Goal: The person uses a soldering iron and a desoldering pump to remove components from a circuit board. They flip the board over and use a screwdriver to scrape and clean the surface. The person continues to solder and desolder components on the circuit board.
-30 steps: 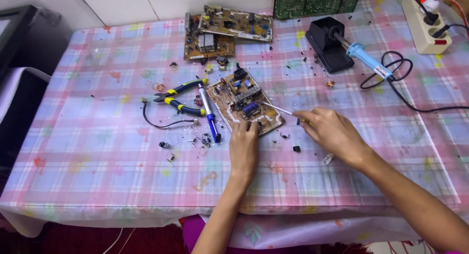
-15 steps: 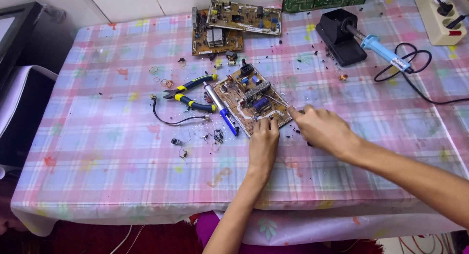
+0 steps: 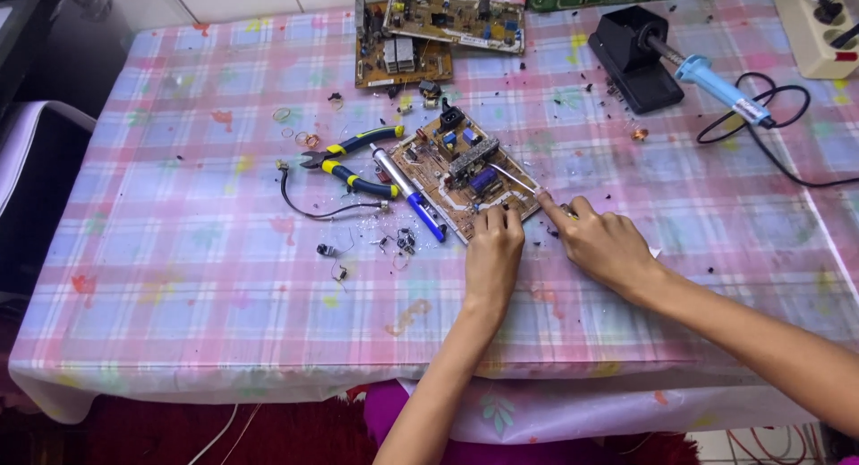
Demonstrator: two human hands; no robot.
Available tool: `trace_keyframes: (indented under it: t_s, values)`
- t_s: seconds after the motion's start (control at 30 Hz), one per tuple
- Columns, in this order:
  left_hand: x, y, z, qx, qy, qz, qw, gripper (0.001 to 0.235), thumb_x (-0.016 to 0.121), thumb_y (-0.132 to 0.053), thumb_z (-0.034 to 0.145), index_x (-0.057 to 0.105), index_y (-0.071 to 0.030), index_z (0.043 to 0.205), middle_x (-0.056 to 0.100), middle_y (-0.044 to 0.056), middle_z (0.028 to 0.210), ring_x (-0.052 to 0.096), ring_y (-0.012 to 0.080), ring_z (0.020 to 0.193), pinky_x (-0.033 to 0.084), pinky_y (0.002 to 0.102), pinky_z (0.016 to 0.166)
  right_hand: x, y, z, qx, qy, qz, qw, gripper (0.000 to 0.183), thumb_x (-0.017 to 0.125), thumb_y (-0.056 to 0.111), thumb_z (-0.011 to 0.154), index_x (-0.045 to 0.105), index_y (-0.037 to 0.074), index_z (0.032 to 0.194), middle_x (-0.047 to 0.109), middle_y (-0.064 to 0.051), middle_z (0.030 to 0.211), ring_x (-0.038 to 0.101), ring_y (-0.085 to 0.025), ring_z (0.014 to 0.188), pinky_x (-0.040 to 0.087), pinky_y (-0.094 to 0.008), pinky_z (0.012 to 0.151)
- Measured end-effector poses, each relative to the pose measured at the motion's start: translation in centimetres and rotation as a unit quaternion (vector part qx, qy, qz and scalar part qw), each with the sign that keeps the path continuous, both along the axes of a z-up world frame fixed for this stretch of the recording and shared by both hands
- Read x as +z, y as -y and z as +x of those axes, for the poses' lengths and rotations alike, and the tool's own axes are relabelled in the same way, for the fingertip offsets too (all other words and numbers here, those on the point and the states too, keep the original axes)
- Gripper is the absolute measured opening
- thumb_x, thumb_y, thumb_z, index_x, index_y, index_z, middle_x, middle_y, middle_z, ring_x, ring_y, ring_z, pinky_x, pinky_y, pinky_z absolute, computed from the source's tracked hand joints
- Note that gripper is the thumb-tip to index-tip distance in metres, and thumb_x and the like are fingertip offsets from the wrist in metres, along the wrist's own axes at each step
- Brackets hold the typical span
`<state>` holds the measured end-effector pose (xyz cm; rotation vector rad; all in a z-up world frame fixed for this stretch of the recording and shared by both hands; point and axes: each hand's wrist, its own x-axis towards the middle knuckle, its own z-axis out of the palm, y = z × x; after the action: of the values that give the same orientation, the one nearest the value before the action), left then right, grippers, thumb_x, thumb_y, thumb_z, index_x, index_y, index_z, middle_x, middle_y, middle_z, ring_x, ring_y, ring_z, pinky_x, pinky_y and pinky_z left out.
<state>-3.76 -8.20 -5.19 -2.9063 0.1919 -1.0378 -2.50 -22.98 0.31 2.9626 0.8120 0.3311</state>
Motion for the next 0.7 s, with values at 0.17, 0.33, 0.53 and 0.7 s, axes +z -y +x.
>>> trace_keyframes:
  t_s: [0.17, 0.33, 0.53, 0.7]
  values:
    - [0.2, -0.1, -0.2, -0.018, -0.006, -0.037, 0.999, 0.007, 0.056, 0.0, 0.082, 0.059, -0.007, 0.08, 0.058, 0.009, 0.078, 0.063, 0.0233, 0.078, 0.053, 0.023, 0.055, 1.5, -1.3, 0.7, -0.006, -0.058, -0.032, 0.998, 0.044, 0.034, 0.014, 0.088, 0.045, 0.022, 0.13, 0.056, -0.011, 0.078, 0.066, -0.039, 0.06, 0.055, -0.049, 0.053]
    - [-0.4, -0.1, 0.1, -0.02, -0.004, -0.051, 0.998, 0.005, 0.056, -0.001, 0.082, 0.059, -0.006, 0.082, 0.058, 0.01, 0.08, 0.063, 0.0237, 0.079, 0.053, 0.023, 0.056, 5.1, -2.6, 2.0, -0.008, -0.115, -0.051, 0.992, 0.042, 0.034, 0.014, 0.086, 0.05, 0.021, 0.125, 0.059, -0.014, 0.074, 0.067, -0.039, 0.061, 0.055, -0.049, 0.053]
    - [-0.4, -0.2, -0.2, -0.011, -0.019, -0.038, 0.999, 0.005, 0.054, -0.004, 0.084, 0.058, -0.008, 0.083, 0.059, 0.009, 0.083, 0.063, 0.0213, 0.079, 0.052, 0.022, 0.056, 9.9, -4.2, 3.4, -0.032, -0.23, -0.024, 0.972, 0.037, 0.036, 0.012, 0.088, 0.06, 0.015, 0.115, 0.065, -0.023, 0.077, 0.068, -0.038, 0.07, 0.056, -0.047, 0.059]
    - [-0.4, 0.1, -0.2, 0.008, -0.009, -0.027, 1.0, 0.004, 0.055, -0.005, 0.083, 0.057, -0.008, 0.082, 0.059, 0.009, 0.082, 0.063, 0.02, 0.076, 0.053, 0.022, 0.056, 9.7, -3.1, 4.7, -0.004, -0.26, -0.004, 0.966, 0.03, 0.043, 0.024, 0.087, 0.066, 0.021, 0.106, 0.066, -0.025, 0.08, 0.066, -0.042, 0.08, 0.055, -0.048, 0.07]
